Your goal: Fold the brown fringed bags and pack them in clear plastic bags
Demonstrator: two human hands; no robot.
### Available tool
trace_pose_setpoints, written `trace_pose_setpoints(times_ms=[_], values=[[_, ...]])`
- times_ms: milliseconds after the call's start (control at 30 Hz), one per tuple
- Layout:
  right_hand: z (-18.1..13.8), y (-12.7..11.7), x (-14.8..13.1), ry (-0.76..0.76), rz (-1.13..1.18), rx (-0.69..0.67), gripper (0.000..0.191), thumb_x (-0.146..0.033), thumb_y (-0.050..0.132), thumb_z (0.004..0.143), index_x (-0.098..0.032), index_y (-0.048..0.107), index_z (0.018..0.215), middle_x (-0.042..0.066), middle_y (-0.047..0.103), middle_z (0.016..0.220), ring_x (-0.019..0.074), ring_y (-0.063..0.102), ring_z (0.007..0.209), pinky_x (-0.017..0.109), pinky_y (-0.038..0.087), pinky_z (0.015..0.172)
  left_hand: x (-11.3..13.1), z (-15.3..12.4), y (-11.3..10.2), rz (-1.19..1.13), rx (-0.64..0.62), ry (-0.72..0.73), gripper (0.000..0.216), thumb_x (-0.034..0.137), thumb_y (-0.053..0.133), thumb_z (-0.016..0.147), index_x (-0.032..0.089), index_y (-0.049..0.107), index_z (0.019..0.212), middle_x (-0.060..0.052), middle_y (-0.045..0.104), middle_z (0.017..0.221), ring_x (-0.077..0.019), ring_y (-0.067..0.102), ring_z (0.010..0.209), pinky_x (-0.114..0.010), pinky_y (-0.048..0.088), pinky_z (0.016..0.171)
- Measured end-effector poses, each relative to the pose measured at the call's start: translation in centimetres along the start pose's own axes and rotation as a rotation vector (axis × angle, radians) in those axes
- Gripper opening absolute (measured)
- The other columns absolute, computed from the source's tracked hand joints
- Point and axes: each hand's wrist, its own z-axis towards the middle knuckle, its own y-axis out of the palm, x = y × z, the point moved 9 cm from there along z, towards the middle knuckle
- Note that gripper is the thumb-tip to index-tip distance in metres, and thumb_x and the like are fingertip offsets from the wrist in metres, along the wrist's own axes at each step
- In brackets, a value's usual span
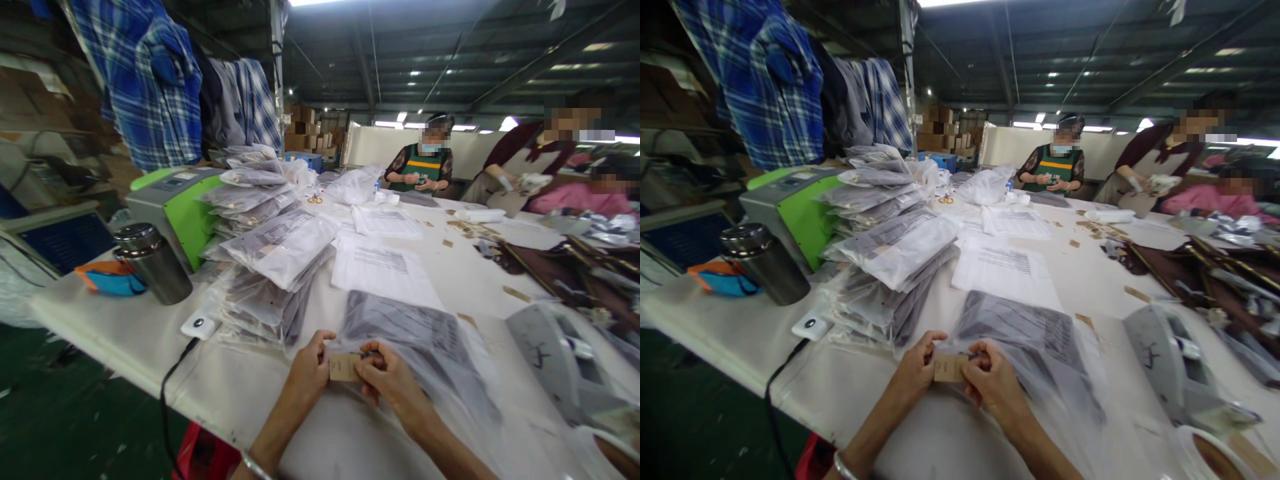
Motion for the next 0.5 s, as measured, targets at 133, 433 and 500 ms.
trace_pose_setpoints(times_ms=[133,433,500], values=[[-0.1,-0.1,0.1,-0.067,-0.05,0.031,0.024,-0.036,0.047,0.084,-0.019,0.06,0.095,-0.001,0.064,0.068,0.0161,0.059,0.052,0.027,0.047,0.047,0.1,0.0,0.0,0.022,0.012,0.015,0.035,0.015,0.044,0.082,0.02,0.056,0.115,0.008,0.047,0.062,-0.0135,0.051,0.059,-0.021,0.034,0.056],[-1.6,1.0,-0.9,-0.35,-0.596,-0.073,0.042,-0.024,0.039,0.093,-0.023,0.062,0.128,0.008,0.067,0.127,0.0258,0.062,0.118,0.046,0.046,0.106,0.7,-0.8,-0.3,0.255,0.104,0.027,0.03,0.026,0.035,0.096,0.024,0.057,0.117,0.001,0.065,0.071,-0.0196,0.064,0.068,-0.027,0.042,0.063],[-1.9,1.1,-1.4,-0.376,-0.586,-0.091,0.043,-0.028,0.035,0.097,-0.027,0.059,0.134,0.005,0.062,0.135,0.0255,0.057,0.125,0.047,0.041,0.11,1.7,-1.2,-0.5,0.398,0.161,0.102,0.031,0.029,0.031,0.1,0.025,0.059,0.113,-0.001,0.07,0.079,-0.0208,0.068,0.073,-0.028,0.044,0.065]])
